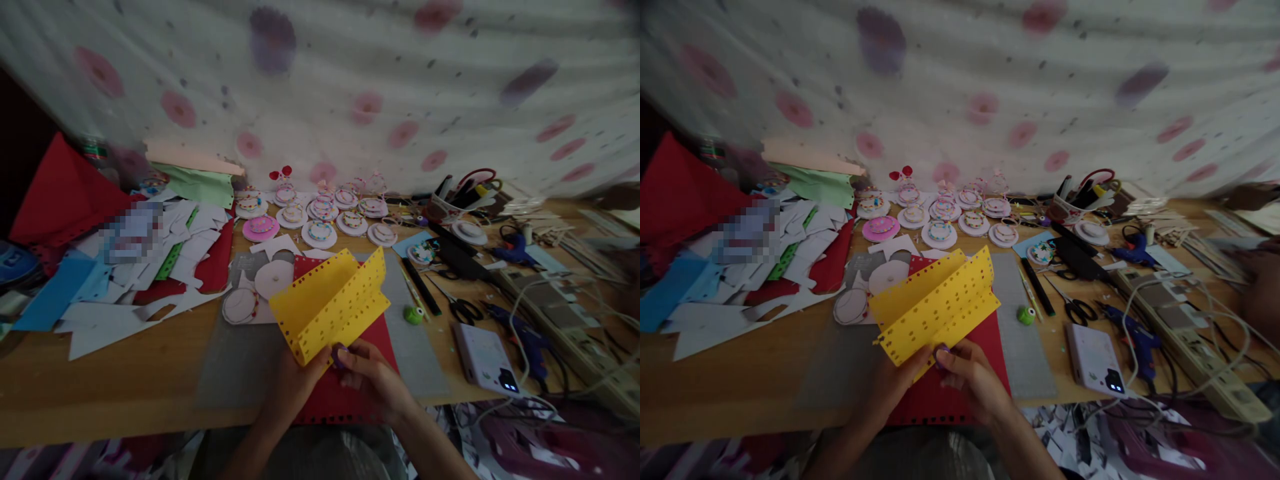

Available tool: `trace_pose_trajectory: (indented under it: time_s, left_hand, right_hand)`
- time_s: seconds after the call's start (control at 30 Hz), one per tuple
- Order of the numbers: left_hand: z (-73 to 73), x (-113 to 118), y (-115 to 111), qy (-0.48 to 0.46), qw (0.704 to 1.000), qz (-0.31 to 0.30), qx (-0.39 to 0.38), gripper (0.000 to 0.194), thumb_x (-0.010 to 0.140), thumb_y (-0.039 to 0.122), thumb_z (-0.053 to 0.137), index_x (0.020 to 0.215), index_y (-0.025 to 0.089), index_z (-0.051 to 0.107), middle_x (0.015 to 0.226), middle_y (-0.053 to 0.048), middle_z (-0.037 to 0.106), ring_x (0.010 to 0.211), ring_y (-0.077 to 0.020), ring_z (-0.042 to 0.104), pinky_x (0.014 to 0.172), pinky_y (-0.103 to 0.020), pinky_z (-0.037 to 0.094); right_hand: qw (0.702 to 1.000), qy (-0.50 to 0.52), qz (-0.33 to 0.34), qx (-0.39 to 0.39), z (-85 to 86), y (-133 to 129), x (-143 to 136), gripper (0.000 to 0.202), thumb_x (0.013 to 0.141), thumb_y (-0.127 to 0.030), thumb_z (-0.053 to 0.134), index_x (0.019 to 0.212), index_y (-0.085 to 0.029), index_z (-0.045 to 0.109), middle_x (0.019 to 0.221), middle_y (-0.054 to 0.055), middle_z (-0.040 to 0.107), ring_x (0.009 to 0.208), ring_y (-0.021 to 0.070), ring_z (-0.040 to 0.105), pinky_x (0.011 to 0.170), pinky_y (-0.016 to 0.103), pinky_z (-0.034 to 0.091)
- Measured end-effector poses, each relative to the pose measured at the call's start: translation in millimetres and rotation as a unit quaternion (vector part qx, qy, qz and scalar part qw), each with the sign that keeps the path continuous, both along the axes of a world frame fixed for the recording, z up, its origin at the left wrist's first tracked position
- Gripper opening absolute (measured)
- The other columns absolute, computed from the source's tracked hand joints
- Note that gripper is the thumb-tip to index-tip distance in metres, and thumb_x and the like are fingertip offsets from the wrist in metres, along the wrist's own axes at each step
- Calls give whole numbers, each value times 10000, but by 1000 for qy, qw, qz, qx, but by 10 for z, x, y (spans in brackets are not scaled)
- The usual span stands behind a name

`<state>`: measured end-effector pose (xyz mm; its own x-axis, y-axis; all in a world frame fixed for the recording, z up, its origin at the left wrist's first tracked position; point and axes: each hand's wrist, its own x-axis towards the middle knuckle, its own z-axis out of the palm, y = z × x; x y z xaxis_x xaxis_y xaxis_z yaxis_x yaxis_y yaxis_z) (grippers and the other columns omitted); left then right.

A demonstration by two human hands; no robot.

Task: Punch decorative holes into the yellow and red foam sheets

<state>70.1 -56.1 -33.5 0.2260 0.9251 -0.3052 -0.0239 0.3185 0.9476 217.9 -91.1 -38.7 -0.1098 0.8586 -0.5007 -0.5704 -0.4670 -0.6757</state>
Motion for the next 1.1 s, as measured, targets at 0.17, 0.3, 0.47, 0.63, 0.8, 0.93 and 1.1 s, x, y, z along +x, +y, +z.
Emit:
trace_pose_trajectory:
  time_s: [0.17,0.3,0.47,0.63,0.8,0.93,1.1]
  left_hand:
    - [-14,107,-68,-50,998,24,-30,313,618,285,775,907,203,687,920,-59,765,872,-258,714,786,-354,583]
    - [-4,183,-114,-49,996,70,-28,336,596,240,786,908,188,672,926,-52,759,885,-241,706,811,-347,577]
    - [61,191,-114,-68,994,74,-37,323,612,241,793,905,171,679,912,-59,758,883,-247,706,816,-352,574]
    - [72,188,-117,-62,994,83,-44,380,603,273,801,949,183,673,964,-67,753,917,-260,701,845,-370,559]
    - [-10,204,-130,-52,995,79,-37,337,610,298,795,907,186,682,934,-65,755,901,-264,704,849,-381,558]
    - [-80,172,-78,-49,996,64,-24,349,617,314,799,919,184,681,1001,-83,748,950,-275,696,874,-386,550]
    - [-66,99,21,-55,991,100,-64,417,771,446,682,1084,171,662,1189,-122,687,1106,-280,635,942,-385,509]
  right_hand:
    - [999,-26,9,27,28,-2,-11,196,658,-279,804,792,-168,714,699,-18,594,529,77,451,491,201,394]
    - [998,-54,11,24,41,15,-25,206,653,-298,791,793,-167,714,712,-3,611,572,102,478,509,213,384]
    - [997,-69,17,26,70,57,-31,215,615,-314,805,740,-163,717,687,-5,605,550,96,458,499,213,365]
    - [998,-60,2,6,91,65,-34,218,579,-289,824,728,-169,719,692,-3,624,600,112,503,541,216,389]
    - [999,-35,10,21,91,56,-40,205,621,-302,808,754,-169,726,739,16,676,676,155,574,635,265,427]
    - [999,-36,12,20,98,53,-24,266,634,-333,812,841,-185,733,855,42,711,759,193,618,691,299,459]
    - [997,-72,32,27,139,54,18,288,648,-363,817,869,-198,735,875,34,704,801,175,597,697,268,446]
